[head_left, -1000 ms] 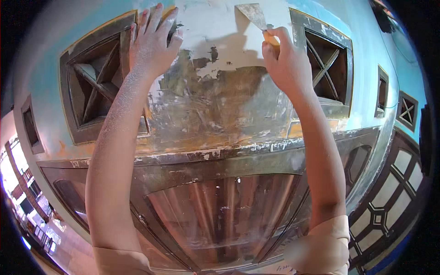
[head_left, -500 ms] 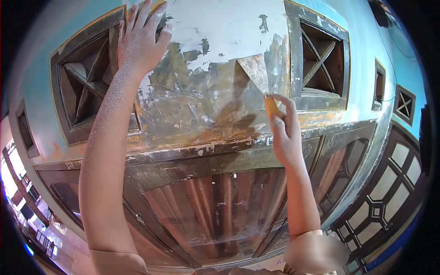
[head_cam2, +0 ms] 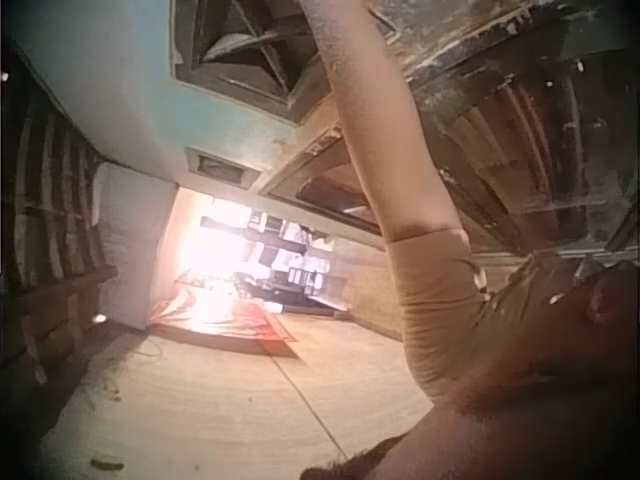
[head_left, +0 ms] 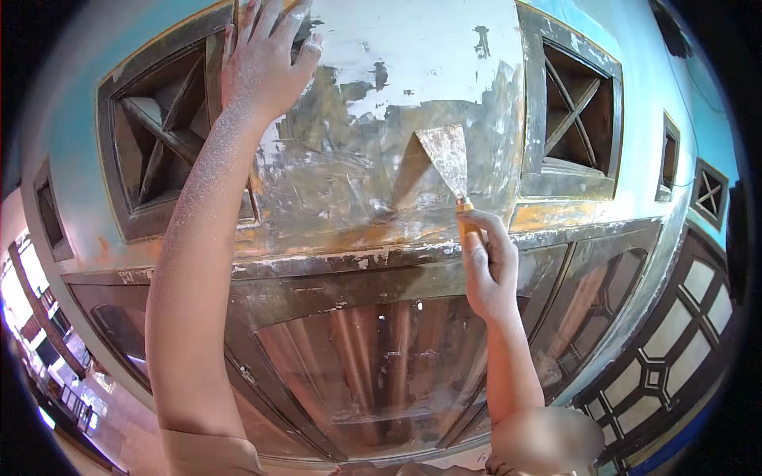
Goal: Patching and smoothing a section of a wall above a wooden cabinet or door frame using a putty knife and filler.
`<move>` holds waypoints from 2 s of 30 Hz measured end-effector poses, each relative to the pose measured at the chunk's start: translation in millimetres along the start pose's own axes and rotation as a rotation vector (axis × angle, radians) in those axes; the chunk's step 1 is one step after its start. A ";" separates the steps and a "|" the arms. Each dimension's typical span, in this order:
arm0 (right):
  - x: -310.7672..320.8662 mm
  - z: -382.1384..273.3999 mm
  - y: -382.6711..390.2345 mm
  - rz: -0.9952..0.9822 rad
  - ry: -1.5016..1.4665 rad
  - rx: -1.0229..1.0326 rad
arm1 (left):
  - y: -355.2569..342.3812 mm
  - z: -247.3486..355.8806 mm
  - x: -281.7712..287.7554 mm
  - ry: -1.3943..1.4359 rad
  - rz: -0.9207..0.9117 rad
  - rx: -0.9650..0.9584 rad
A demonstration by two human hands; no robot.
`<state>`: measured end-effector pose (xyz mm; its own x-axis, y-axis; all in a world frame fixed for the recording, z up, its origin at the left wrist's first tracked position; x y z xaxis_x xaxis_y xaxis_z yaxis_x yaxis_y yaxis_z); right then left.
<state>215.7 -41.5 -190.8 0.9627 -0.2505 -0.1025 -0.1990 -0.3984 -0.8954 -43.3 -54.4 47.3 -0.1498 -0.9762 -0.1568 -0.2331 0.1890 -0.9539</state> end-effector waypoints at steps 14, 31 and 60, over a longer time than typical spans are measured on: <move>-11.4 4.8 -21.9 -0.004 -0.224 -0.128 | 2.6 -3.6 -1.6 0.004 0.013 -0.009; 1.6 10.9 -12.8 0.096 -0.275 -0.113 | 2.3 0.2 0.7 -0.051 0.017 -0.005; -26.7 -11.5 -7.6 0.039 -0.176 -0.175 | 6.9 10.3 4.0 -0.051 0.067 -0.004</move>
<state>189.4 -41.9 -176.3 0.9678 -0.1170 -0.2229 -0.2502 -0.5418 -0.8024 -35.6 -58.1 37.5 -0.1163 -0.9655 -0.2331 -0.2284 0.2544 -0.9398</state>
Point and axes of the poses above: each hand's wrist, its own y-axis away from the middle knuckle, its own x-axis out of the back of the hand, z = x × y, the point moved 8 cm from there along -y, towards the middle knuckle, and after that the axes turned 10 degrees about z, right-handed, at the moved point
